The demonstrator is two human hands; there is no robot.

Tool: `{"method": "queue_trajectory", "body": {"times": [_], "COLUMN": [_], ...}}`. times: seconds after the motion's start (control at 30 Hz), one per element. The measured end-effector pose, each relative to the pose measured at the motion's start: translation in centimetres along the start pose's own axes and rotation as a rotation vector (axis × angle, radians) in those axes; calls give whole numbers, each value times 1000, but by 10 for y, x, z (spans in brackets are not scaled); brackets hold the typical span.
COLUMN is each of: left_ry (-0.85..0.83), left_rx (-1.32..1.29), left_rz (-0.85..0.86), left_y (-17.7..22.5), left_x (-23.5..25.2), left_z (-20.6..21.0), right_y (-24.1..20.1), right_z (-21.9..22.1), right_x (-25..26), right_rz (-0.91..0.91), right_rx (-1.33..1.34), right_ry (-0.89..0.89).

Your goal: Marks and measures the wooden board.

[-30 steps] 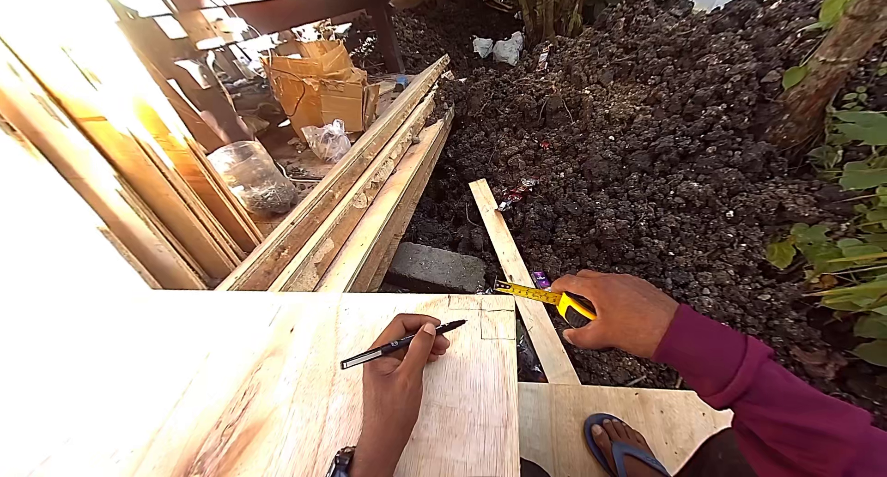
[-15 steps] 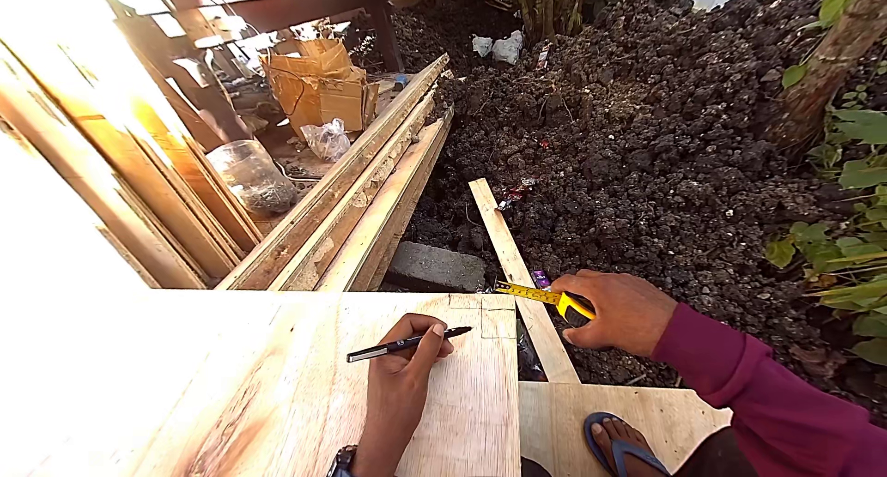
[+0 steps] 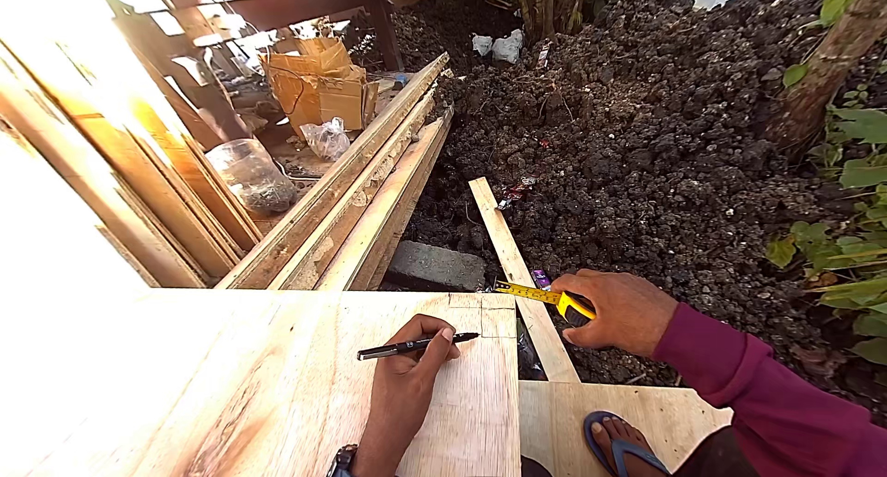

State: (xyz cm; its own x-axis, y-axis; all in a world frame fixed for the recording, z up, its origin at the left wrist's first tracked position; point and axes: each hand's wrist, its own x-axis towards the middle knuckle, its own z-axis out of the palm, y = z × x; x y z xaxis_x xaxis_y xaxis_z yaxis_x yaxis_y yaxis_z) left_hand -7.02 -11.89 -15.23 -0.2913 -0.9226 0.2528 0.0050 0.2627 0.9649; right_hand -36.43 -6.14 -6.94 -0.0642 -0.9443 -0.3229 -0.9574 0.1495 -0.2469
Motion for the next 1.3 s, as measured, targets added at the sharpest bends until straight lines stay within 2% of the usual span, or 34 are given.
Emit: {"method": "queue_trajectory", "body": {"times": [1.3], "left_ry": [-33], "left_rx": [53], "left_rz": [13], "left_y": [-2], "left_x": [0], "left_z": [-1], "right_y": [-2], "right_z": [-2], "right_x": [-1], "right_rz": [10], "right_rx": [-9], "right_ry": [-28]}}
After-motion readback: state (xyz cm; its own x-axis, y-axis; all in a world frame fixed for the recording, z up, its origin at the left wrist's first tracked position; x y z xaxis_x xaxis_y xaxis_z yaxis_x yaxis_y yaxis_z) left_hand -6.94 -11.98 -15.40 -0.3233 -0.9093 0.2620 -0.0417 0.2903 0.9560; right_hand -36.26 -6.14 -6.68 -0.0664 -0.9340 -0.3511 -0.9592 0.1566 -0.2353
